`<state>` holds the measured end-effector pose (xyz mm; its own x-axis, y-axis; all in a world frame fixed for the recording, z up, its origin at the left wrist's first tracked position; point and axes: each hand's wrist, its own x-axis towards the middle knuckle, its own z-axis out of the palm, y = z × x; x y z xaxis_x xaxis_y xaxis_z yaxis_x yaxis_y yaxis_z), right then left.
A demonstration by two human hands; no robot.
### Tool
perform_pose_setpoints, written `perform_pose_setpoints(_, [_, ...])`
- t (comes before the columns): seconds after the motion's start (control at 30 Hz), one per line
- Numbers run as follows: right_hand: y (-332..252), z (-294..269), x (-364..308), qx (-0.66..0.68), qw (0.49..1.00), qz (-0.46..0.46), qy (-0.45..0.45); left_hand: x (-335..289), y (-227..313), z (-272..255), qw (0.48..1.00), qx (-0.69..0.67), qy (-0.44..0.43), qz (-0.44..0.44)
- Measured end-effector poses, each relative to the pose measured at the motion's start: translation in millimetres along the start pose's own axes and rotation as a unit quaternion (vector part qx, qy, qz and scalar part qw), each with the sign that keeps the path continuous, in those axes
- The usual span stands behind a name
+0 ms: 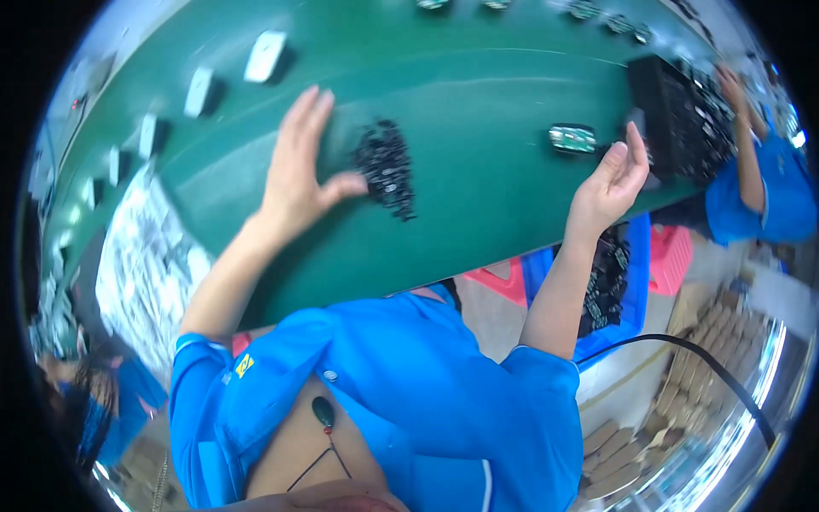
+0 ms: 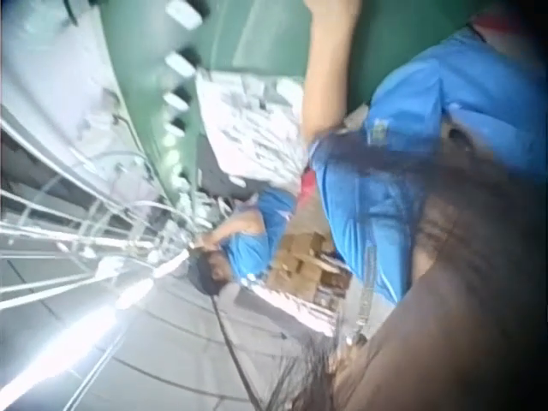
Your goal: The person assembles small electronic parts by hand, placing pins and screws into plastic housings at a factory workbench.
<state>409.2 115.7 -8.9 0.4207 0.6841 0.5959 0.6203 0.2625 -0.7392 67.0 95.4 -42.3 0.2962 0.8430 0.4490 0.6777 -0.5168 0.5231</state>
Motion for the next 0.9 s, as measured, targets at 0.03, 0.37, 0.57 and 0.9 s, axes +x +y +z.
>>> perform_pose_setpoints(0.03, [10, -12, 12, -0.017, 0.999, -0.014, 0.032, -4, 14, 7, 0.998, 0.023, -0.063, 0.010])
perform_pose_setpoints(0.37, [216, -120, 189, -0.249, 0.962, 0.111, 0.031, 32, 24, 56, 0.996, -0.036, -0.073, 0.033])
perform_pose_setpoints(0.57, [219, -91, 205, -0.454, 0.865, 0.130, -0.168, 20, 14, 46, 0.994, -0.097, 0.033, -0.028])
perform_pose_setpoints(0.9, [242, -102, 218, -0.369, 0.922, 0.069, -0.097, 18, 13, 48, 0.991, -0.097, 0.060, -0.066])
